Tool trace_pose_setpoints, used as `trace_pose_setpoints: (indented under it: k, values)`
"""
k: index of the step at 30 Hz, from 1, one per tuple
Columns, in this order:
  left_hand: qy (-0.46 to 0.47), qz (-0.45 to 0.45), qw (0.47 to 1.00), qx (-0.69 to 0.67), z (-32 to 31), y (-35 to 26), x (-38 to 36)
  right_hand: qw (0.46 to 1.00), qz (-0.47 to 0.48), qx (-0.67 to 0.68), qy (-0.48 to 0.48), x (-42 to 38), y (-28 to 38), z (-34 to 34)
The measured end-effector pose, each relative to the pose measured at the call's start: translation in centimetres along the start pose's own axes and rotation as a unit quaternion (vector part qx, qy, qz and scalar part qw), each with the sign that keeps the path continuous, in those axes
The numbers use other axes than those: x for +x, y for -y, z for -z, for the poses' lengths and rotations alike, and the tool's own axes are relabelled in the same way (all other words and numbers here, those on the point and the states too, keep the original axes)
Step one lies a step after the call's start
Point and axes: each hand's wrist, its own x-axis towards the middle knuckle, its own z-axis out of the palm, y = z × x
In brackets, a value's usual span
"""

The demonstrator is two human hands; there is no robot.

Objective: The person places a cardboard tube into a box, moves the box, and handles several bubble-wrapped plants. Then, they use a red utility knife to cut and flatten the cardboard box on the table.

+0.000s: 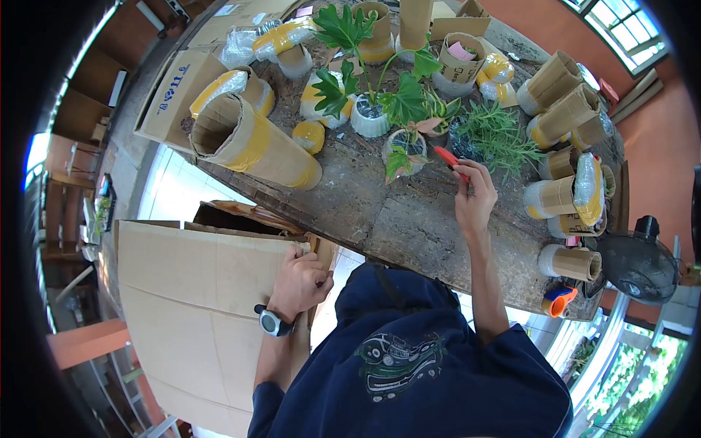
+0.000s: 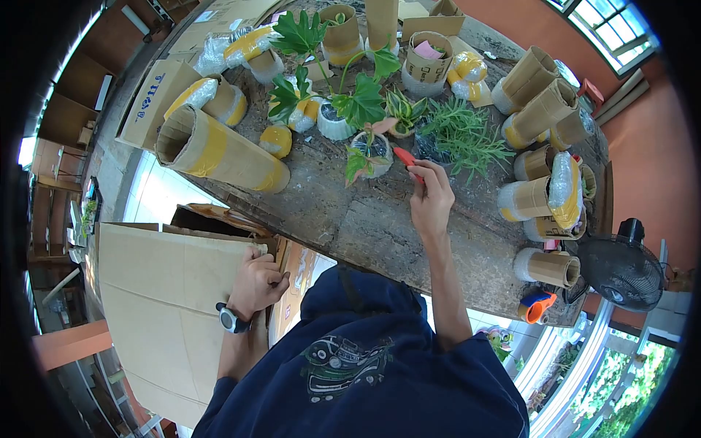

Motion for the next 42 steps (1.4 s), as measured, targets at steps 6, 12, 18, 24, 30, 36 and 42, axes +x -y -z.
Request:
trace_pose_setpoints:
  k: [6,12,18,24,30,36,42]
  values:
    - [0.006,0.005,1.000,-0.006,-0.5,-0.1,0.2,0.999,-0.034,-0.010,0.018,-2.0,0.0,0.9]
    - [0.011,0.009,1.000,-0.006,-0.6,-0.1,0.4,0.998,0.003,0.043,0.043,-2.1,4.6,1.3]
    - [0.017,0.009,1.000,-0.004,-0.9,-0.4,0.4,0.964,0.014,0.223,0.147,-3.7,9.4,0.0]
    - [0.023,0.015,1.000,-0.004,-1.0,-0.4,0.1,0.948,-0.003,0.265,0.179,-4.8,9.9,-1.2]
    - [0.021,0.009,1.000,-0.005,-1.4,-0.2,0.2,0.946,-0.025,0.316,0.067,-3.1,9.8,-0.9]
    - [0.022,0.010,1.000,-0.008,-1.2,-0.4,0.4,0.948,-0.069,0.310,0.015,-3.1,8.7,-1.0]
    - [0.027,0.018,0.999,-0.012,-1.1,-0.3,0.5,0.951,-0.084,0.296,0.016,-3.6,8.3,-0.8]
